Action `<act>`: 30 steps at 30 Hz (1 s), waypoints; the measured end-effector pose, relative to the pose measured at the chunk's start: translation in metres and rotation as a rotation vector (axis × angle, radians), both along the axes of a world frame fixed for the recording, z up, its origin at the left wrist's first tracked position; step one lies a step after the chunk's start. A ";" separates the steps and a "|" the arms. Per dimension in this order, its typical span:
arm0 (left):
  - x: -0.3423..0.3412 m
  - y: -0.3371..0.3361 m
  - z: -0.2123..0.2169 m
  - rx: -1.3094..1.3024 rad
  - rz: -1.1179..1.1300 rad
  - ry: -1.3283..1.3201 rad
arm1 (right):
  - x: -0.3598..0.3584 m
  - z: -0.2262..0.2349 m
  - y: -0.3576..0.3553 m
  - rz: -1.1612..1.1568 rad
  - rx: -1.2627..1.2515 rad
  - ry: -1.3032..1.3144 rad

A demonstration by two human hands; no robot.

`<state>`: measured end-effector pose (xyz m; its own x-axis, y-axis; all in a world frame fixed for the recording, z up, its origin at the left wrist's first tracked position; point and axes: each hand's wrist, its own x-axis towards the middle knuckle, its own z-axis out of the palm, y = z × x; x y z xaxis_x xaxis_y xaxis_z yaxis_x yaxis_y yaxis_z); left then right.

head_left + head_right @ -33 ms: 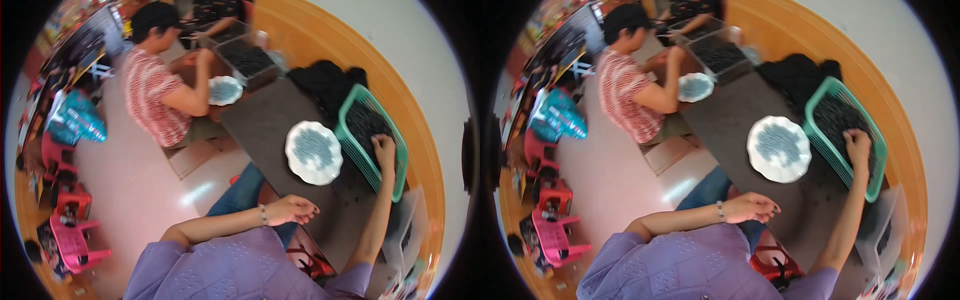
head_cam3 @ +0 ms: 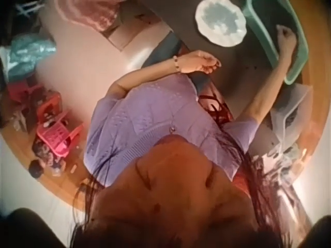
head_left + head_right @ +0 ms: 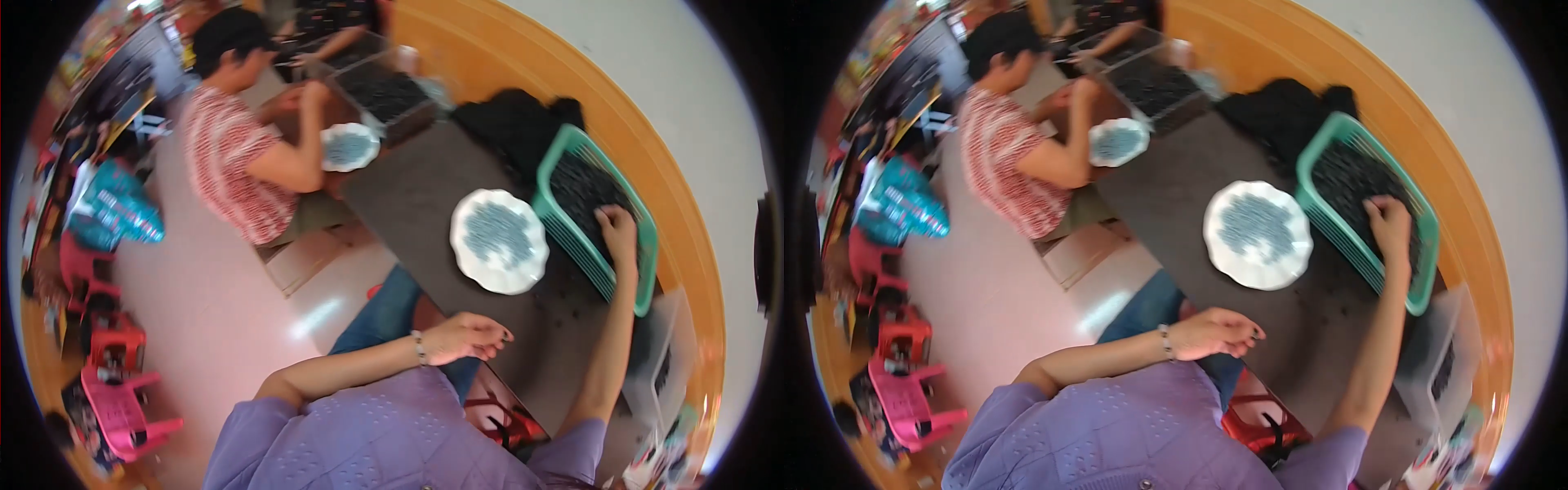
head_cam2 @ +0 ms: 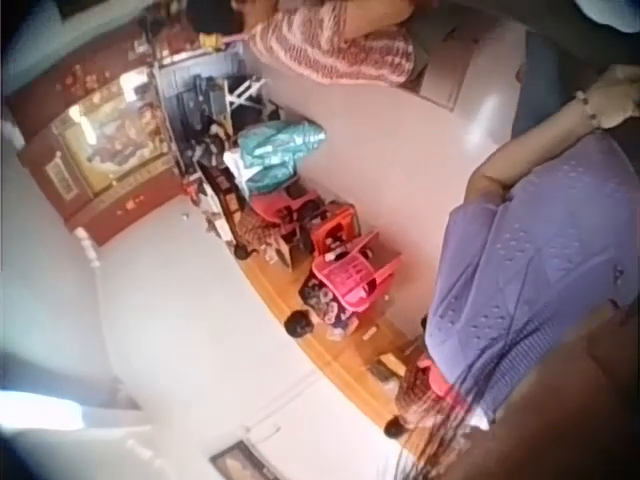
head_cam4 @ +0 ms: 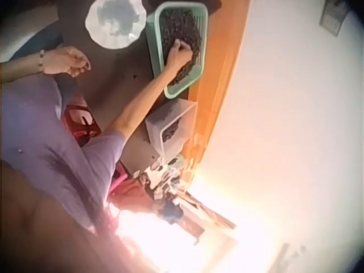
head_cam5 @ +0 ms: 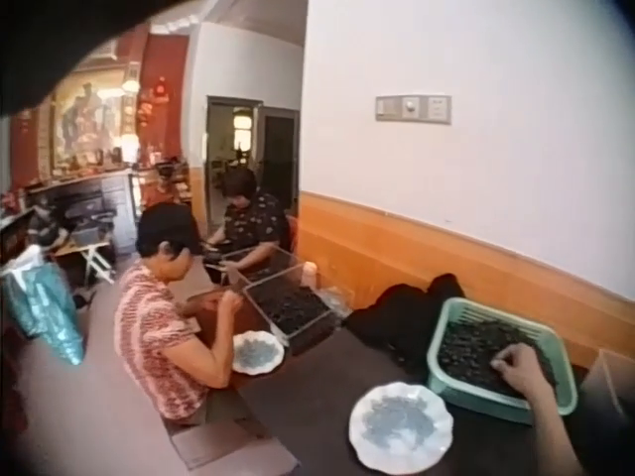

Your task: Sorting and inspecting small black items, such as seeds or electronic components, at a manual workstation.

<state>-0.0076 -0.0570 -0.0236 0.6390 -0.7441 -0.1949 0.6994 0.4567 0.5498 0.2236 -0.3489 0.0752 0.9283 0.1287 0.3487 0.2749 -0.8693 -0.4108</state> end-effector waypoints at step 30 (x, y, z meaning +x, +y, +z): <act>0.001 0.003 0.005 0.013 0.068 0.040 | -0.007 0.009 -0.017 -0.052 0.188 0.148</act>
